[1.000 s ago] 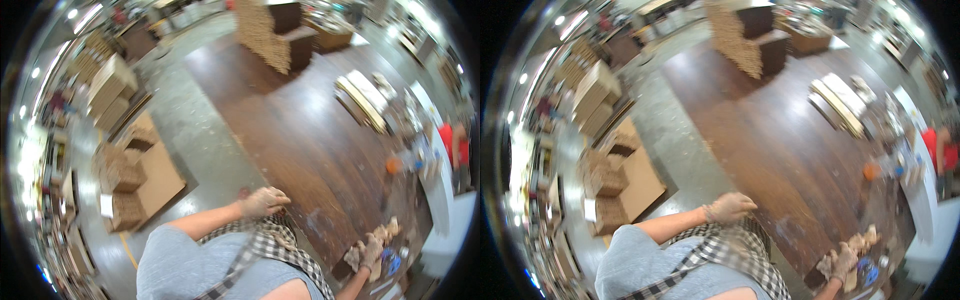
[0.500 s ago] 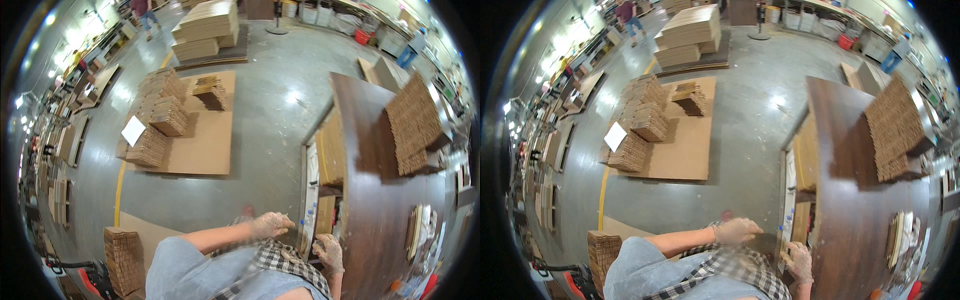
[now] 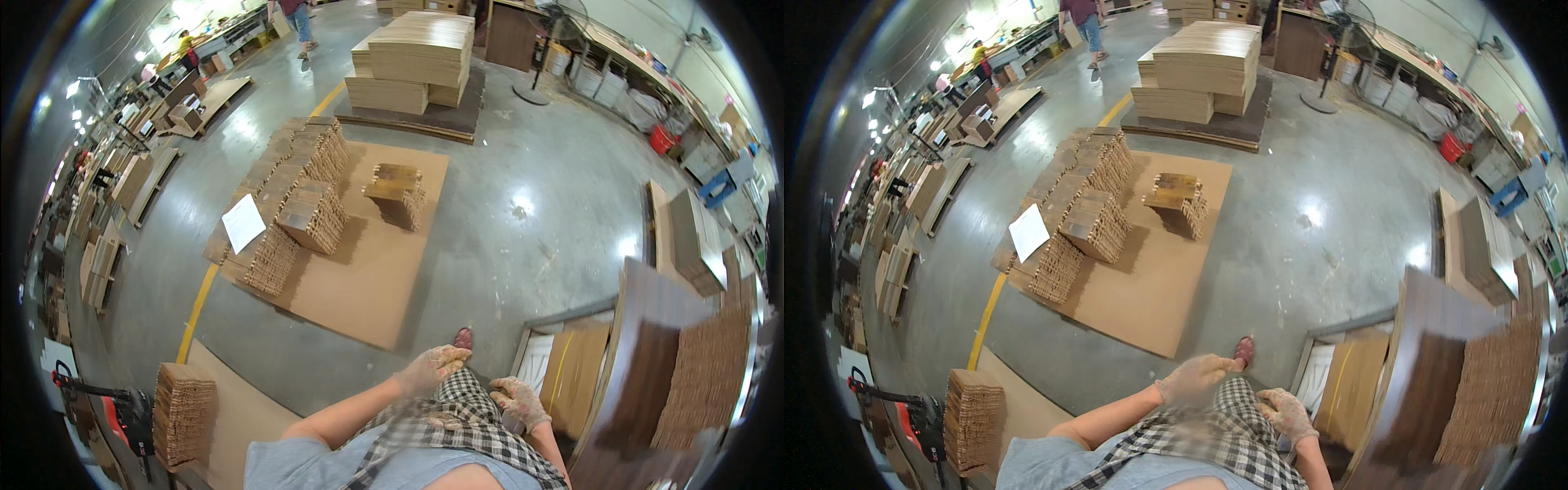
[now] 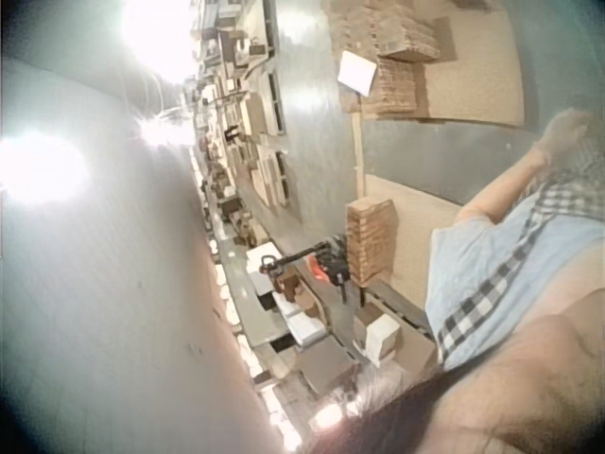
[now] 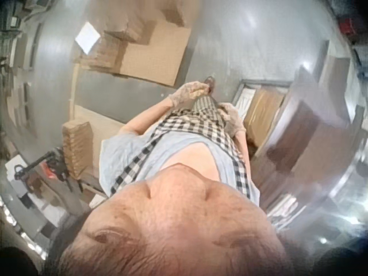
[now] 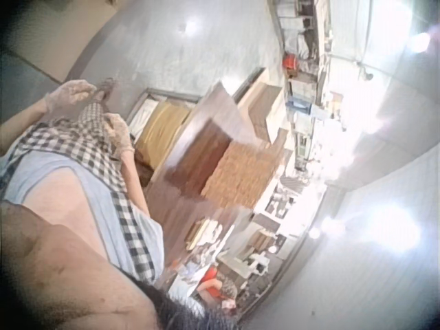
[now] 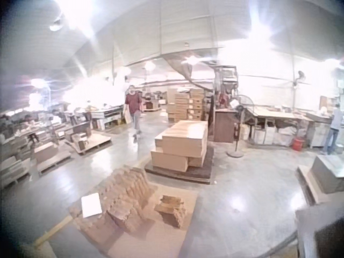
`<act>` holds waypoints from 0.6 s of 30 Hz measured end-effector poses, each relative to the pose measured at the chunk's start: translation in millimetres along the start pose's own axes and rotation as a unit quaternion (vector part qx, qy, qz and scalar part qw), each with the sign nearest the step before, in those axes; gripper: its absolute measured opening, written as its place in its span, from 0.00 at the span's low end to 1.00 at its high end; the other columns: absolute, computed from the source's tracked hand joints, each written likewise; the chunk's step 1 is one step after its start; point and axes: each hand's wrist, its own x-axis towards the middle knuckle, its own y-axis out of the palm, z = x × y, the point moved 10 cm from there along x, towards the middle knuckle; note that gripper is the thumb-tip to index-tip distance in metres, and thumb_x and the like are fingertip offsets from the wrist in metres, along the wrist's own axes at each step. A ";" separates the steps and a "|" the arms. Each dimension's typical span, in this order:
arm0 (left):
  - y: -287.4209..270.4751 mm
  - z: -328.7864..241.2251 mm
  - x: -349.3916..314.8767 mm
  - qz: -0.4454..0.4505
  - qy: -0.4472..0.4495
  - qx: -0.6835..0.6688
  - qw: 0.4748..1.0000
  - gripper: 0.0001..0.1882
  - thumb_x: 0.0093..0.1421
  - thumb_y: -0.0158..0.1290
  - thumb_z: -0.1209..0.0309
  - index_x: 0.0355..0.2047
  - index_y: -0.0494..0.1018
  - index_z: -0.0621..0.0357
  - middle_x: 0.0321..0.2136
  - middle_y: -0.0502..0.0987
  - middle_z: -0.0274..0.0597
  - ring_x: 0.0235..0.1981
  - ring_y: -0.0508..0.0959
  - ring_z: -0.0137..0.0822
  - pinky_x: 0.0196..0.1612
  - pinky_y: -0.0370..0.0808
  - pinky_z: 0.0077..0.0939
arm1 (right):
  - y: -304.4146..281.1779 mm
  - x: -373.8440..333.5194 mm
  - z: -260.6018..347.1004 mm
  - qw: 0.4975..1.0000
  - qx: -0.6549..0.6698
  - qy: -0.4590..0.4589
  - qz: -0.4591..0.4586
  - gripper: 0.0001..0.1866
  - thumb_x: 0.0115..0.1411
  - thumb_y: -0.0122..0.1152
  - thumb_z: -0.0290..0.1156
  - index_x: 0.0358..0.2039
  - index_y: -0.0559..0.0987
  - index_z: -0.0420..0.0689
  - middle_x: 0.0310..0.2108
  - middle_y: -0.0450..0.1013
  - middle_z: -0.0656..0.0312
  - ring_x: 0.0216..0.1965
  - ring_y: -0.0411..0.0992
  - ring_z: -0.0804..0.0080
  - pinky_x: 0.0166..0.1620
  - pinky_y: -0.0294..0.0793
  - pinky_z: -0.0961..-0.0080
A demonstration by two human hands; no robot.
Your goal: The person wipes a dark brown wooden slat with a cloth to apply a substance, then places the slat onto a stack of similar pieces on the workbench.
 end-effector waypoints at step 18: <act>-209.7 324.5 138.2 -0.390 -0.405 -0.497 0.661 0.25 0.72 0.38 0.48 0.53 0.71 0.53 0.47 0.77 0.38 0.44 0.75 0.34 0.49 0.74 0.34 | -135.2 529.1 -9.2 0.959 0.227 0.121 0.120 0.26 0.67 0.57 0.44 0.57 0.74 0.37 0.49 0.76 0.53 0.44 0.75 0.69 0.50 0.74 0.72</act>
